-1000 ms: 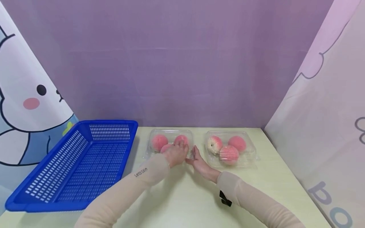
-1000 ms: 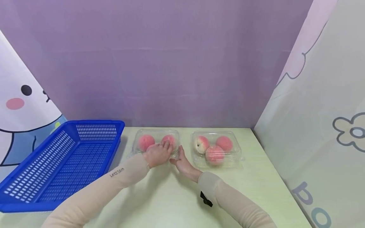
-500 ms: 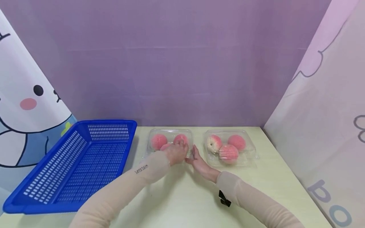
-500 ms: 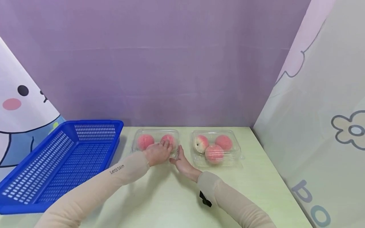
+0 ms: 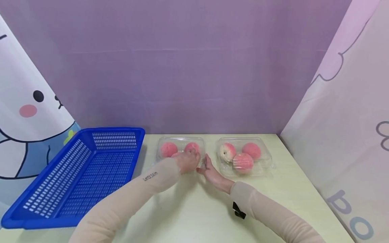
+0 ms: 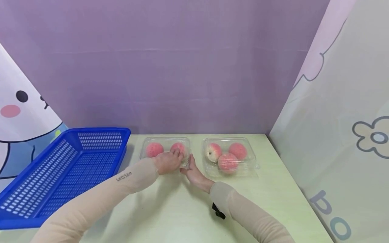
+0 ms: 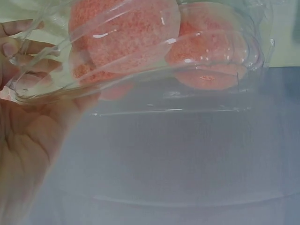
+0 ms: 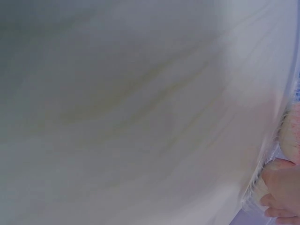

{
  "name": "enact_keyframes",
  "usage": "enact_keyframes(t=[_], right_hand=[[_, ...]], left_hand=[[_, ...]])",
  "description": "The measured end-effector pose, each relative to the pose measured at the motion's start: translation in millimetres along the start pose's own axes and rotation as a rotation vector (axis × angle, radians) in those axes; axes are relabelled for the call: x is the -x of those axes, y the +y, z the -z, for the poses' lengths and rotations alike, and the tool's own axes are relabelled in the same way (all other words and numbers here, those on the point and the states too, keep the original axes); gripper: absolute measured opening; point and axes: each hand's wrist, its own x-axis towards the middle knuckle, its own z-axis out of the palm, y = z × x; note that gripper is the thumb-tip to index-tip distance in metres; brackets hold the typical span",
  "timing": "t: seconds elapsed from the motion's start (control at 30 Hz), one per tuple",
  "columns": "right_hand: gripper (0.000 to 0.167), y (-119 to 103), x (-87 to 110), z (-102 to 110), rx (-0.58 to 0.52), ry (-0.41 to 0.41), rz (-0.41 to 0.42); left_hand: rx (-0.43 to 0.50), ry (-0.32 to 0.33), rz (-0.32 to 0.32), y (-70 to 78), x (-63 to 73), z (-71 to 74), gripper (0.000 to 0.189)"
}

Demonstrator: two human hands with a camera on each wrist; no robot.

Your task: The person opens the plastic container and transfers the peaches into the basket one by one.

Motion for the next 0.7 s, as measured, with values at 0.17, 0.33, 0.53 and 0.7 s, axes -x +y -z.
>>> enact_keyframes(t=[0.17,0.33,0.53,0.7], right_hand=[[0.086,-6.7,1.9,-1.1,-0.032,0.001,0.007],[0.087,1.2,-3.6,-1.0,-0.010,0.019,0.009],[0.087,7.2,-5.7,-1.1,-0.019,0.033,0.015],[0.087,8.1,-6.1,0.1,-0.039,0.018,0.002]], left_hand=[[-0.111,0.177,0.020,1.3,3.6,-10.0,0.041],[-0.144,0.261,0.069,4.5,4.0,-18.0,0.041],[-0.159,0.345,0.070,3.9,-0.1,-26.8,0.046],[-0.194,0.381,0.008,-1.0,-2.5,-31.2,0.044]])
